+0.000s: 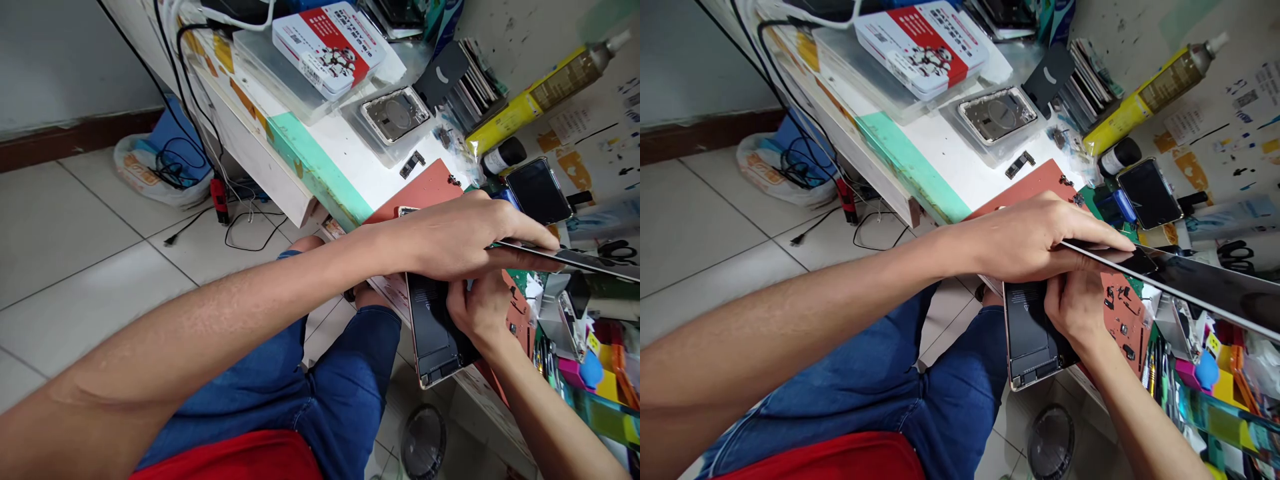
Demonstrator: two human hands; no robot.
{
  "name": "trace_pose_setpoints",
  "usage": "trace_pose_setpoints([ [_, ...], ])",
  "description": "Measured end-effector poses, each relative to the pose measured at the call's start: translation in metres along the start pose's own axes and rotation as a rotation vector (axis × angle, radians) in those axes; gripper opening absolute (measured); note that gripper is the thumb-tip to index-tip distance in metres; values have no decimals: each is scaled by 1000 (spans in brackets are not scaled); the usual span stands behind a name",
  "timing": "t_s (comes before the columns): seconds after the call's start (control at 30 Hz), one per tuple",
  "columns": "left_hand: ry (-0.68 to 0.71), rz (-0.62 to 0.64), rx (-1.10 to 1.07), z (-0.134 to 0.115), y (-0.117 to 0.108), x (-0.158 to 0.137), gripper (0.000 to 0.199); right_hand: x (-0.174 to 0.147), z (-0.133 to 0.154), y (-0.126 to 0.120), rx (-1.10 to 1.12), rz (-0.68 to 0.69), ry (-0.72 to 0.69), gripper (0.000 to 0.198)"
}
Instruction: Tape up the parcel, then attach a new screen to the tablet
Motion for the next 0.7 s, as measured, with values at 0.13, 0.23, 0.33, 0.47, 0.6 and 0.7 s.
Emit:
trace_pose_setpoints([
  [0.13,-1,28,21,-2,3,-2,41,-1,5,-2,-19,-26,-34,41],
  [0.23,-6,39,23,-3,4,-2,44,0,11,-2,-33,-27,-59,46],
  [0.33,-22,56,19,-3,5,-3,48,0,15,-1,-48,-34,-87,46],
  [0.47,-22,41,-8,-4,6,-5,56,0,14,-2,-43,-65,-91,34],
  [0.6,-14,21,-40,-2,7,-8,50,1,13,0,-64,-51,-83,36],
  [0.7,-31,21,-37,0,7,-9,48,1,18,1,-68,-30,-124,42],
])
Point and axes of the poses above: each hand's wrist, its own x-axis towards the middle knuckle, its own y-axis out of the palm, z = x × y, the point moved 9 cm from there along x, towards the middle knuckle, and after that the axes turned 12 degrees about y, right-handed, at the moved point
